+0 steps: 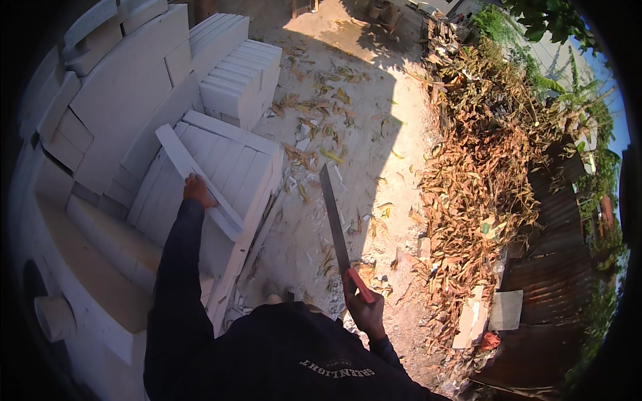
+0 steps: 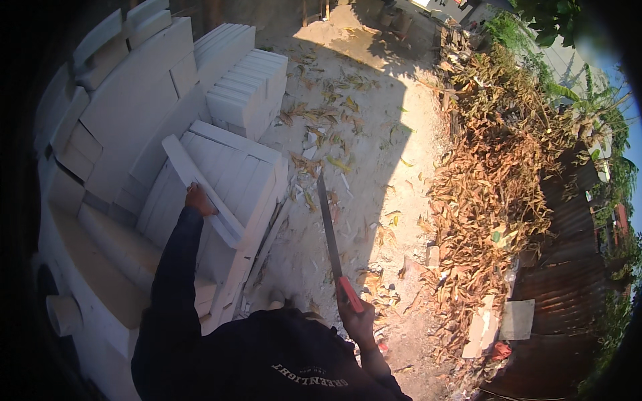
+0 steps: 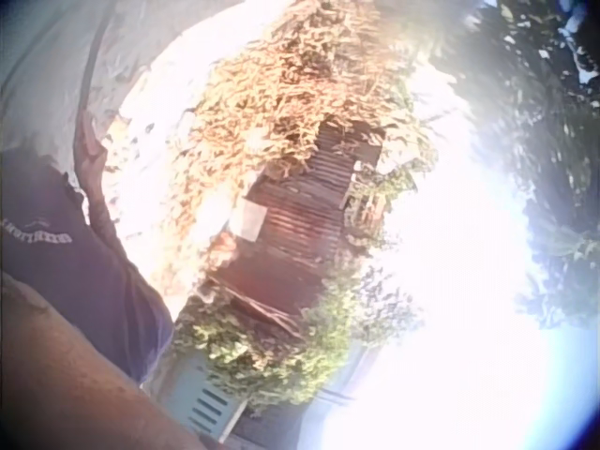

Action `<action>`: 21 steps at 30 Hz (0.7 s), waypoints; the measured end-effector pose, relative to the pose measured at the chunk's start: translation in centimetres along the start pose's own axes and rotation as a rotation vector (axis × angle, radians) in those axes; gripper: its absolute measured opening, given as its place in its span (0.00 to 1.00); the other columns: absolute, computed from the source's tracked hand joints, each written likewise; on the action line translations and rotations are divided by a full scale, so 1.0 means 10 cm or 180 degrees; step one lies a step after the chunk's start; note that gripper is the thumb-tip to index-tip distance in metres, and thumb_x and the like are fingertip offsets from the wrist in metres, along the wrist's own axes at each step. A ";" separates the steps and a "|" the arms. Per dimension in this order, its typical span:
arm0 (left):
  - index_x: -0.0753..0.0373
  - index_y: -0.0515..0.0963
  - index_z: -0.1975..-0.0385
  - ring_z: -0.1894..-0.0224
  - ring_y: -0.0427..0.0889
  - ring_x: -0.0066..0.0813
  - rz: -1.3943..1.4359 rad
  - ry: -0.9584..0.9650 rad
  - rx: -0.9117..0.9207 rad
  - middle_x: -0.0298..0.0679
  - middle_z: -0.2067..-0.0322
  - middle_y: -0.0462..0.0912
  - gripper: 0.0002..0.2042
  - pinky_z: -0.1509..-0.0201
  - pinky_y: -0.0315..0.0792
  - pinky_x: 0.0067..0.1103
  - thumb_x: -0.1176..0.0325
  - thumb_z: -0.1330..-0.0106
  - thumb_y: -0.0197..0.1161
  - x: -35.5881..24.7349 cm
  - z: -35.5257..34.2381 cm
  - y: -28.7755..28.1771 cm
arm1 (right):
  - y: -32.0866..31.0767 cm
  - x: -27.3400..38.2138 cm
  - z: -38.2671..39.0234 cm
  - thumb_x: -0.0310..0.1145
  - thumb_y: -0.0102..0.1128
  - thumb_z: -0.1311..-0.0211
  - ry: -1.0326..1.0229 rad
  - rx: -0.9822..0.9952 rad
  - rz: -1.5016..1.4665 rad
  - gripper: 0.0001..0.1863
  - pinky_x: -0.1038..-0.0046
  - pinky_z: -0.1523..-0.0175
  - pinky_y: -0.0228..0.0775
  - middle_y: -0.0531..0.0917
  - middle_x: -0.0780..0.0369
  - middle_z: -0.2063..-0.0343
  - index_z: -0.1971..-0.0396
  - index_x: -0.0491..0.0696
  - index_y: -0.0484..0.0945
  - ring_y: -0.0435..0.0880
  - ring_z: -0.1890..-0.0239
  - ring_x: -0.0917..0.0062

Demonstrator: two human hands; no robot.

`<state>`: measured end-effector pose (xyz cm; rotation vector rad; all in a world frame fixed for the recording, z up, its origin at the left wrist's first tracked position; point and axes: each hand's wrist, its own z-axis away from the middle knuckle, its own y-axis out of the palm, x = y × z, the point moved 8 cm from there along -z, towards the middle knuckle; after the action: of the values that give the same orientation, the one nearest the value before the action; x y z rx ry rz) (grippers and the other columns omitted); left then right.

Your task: The person uses a hand saw to cut a long, thin piece of white wood. They hold the wood steady with their left hand while sawing with their right hand, creating a cut along the length of the piece.

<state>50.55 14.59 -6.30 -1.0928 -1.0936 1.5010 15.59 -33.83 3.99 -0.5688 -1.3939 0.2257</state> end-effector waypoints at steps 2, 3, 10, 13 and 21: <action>0.75 0.67 0.38 0.34 0.69 0.49 -0.0223 0.0044 0.0117 0.54 0.38 0.68 0.52 0.32 0.72 0.37 0.53 0.64 0.85 0.04 -0.07 0.05 | 0.04 -0.07 0.02 0.29 0.65 0.37 0.0125 0.0030 -0.0074 0.11 0.72 0.77 0.62 0.72 0.63 0.87 0.76 0.39 0.77 0.71 0.82 0.84; 0.74 0.67 0.39 0.33 0.69 0.51 -0.0148 -0.0011 0.0010 0.55 0.37 0.67 0.52 0.32 0.72 0.38 0.55 0.66 0.86 0.08 -0.09 0.04 | 0.05 -0.09 0.03 0.29 0.65 0.37 0.0186 0.0045 -0.0109 0.11 0.72 0.77 0.62 0.72 0.64 0.87 0.76 0.39 0.77 0.71 0.82 0.84; 0.70 0.71 0.43 0.37 0.71 0.54 0.0144 -0.0120 -0.0241 0.53 0.43 0.68 0.48 0.34 0.74 0.39 0.59 0.69 0.87 -0.08 0.06 -0.12 | 0.10 -0.28 0.17 0.27 0.63 0.41 0.0558 -0.0021 -0.0565 0.09 0.75 0.76 0.63 0.74 0.67 0.86 0.75 0.37 0.77 0.71 0.80 0.88; 0.71 0.71 0.45 0.38 0.71 0.56 0.0360 -0.0057 -0.0807 0.57 0.41 0.65 0.39 0.38 0.76 0.34 0.65 0.60 0.82 0.08 0.08 0.04 | 0.12 -0.09 0.13 0.27 0.64 0.44 0.0387 -0.0042 -0.0092 0.15 0.74 0.78 0.60 0.73 0.67 0.89 0.87 0.40 0.71 0.70 0.84 0.85; 0.73 0.63 0.39 0.48 0.80 0.62 0.2170 -0.0083 -0.1667 0.60 0.34 0.56 0.33 0.43 0.79 0.37 0.78 0.46 0.70 -0.58 0.56 0.13 | 0.27 -0.20 0.14 0.24 0.57 0.44 0.1183 -0.0207 -0.1108 0.14 0.78 0.70 0.70 0.82 0.63 0.79 0.61 0.33 0.84 0.79 0.77 0.83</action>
<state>45.79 8.03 -5.67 -1.9594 -1.2365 1.7831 14.35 -32.14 0.99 -0.3880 -1.1165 -0.1986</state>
